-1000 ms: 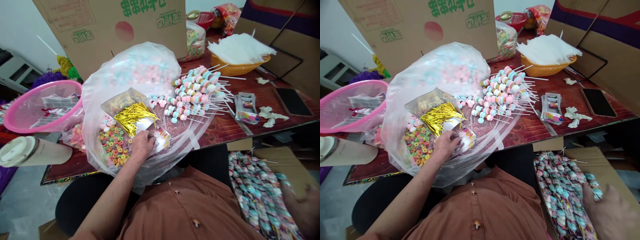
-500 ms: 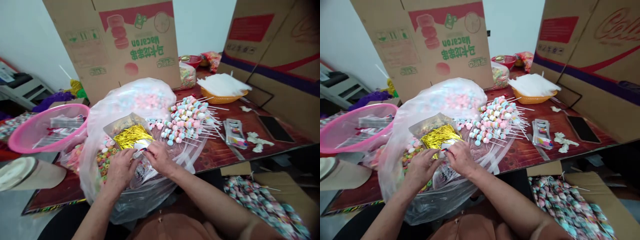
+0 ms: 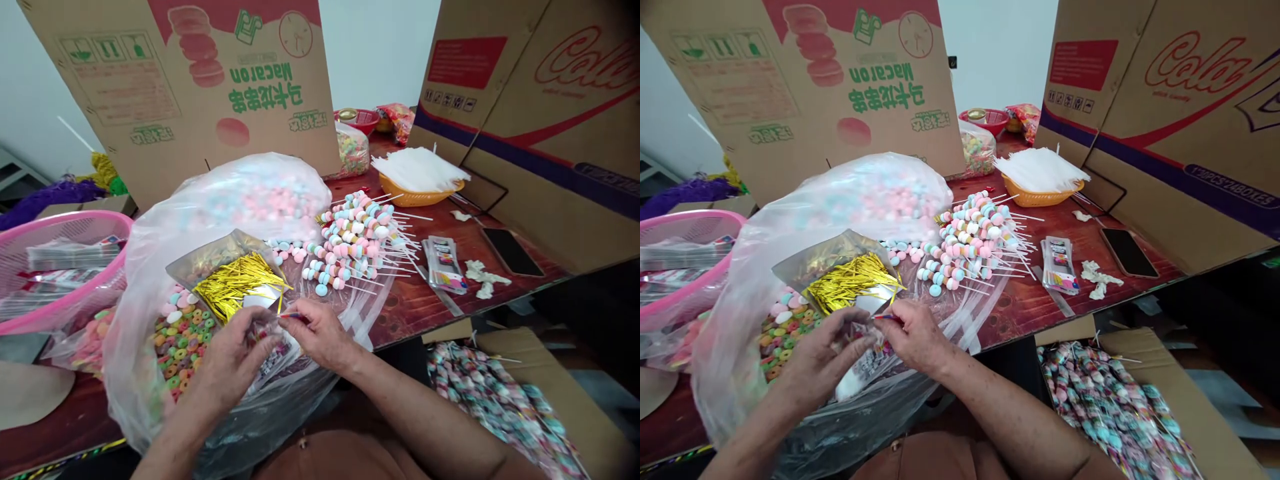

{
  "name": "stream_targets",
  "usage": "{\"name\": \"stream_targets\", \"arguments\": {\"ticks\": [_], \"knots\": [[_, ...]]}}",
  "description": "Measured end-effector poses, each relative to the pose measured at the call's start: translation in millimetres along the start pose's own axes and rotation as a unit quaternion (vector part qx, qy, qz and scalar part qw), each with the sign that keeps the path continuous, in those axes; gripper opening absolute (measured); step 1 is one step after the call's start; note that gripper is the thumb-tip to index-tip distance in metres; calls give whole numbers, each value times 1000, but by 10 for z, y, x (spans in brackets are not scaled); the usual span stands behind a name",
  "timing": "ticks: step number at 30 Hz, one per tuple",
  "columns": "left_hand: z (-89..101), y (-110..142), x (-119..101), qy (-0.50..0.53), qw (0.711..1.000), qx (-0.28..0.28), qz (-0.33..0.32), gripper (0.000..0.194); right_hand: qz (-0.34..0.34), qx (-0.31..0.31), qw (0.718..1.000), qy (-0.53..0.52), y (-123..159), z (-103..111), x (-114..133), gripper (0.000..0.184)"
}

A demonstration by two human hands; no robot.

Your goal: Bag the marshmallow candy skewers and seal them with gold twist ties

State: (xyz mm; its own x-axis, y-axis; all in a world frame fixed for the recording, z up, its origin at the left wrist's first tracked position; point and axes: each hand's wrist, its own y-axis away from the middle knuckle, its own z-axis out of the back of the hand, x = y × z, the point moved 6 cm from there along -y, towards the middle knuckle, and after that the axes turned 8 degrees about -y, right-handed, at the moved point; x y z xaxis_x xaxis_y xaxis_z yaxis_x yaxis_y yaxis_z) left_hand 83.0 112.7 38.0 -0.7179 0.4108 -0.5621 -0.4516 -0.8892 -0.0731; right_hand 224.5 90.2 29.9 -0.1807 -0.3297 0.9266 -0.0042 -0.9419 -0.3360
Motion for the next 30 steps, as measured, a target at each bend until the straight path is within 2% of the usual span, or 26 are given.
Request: {"name": "stream_targets", "arguments": {"ticks": [2, 4, 8, 9, 11, 13, 14, 15, 16, 17, 19, 21, 22, 24, 26, 28, 30], "knots": [[-144, 81, 24, 66, 997, -1, 45, 23, -17, -2, 1000, -6, 70, 27, -25, 25], [-255, 123, -2, 93, 995, 5, 42, 22, -34, 4, 999, -14, 150, 48, -50, 33], [-275, 108, -175, 62, 994, 4, -88, 17, -81, 26, 995, -44, 244, 93, -107, 43], [-251, 101, -201, 53, 992, -10, -116, 17, -90, 15, 996, -14, 221, 170, -130, 45], [-202, 85, -199, 36, 988, -45, -141, 18, -100, -55, 989, 91, 96, 501, -171, 48], [-133, 77, -148, 20, 985, -100, -138, 19, -98, -163, 954, 231, -95, 1034, -165, 46], [-97, 79, -115, 13, 983, -127, -131, 19, -97, -189, 939, 270, -204, 1300, -165, 39], [-61, 85, -84, 6, 981, -149, -122, 19, -116, -219, 887, 389, -298, 1576, -154, 31], [-25, 95, -57, 1, 979, -168, -113, 20, -155, -228, 823, 496, -375, 1819, -165, 26], [10, 107, -35, -3, 978, -182, -104, 21, -198, -194, 786, 552, -444, 1991, -220, 23], [65, 131, 1, -6, 978, -189, -89, 22, -224, -145, 773, 576, -493, 2174, -296, 22], [108, 154, 27, -5, 979, -184, -89, 22, -190, -122, 789, 571, -423, 2164, -296, 27], [123, 162, 40, -6, 980, -178, -91, 21, -144, -122, 803, 566, -352, 2104, -254, 30], [145, 177, 60, -11, 981, -164, -103, 20, 24, -112, 848, 518, -157, 1874, -74, 30], [167, 192, 62, -17, 980, -158, -119, 20, 155, -57, 875, 456, 70, 1593, 85, 28], [188, 207, 44, -20, 978, -154, -136, 19, 210, -6, 880, 426, 225, 1361, 189, 28], [210, 221, 19, -19, 978, -147, -148, 19, 234, 24, 873, 426, 289, 1210, 265, 30]]}}
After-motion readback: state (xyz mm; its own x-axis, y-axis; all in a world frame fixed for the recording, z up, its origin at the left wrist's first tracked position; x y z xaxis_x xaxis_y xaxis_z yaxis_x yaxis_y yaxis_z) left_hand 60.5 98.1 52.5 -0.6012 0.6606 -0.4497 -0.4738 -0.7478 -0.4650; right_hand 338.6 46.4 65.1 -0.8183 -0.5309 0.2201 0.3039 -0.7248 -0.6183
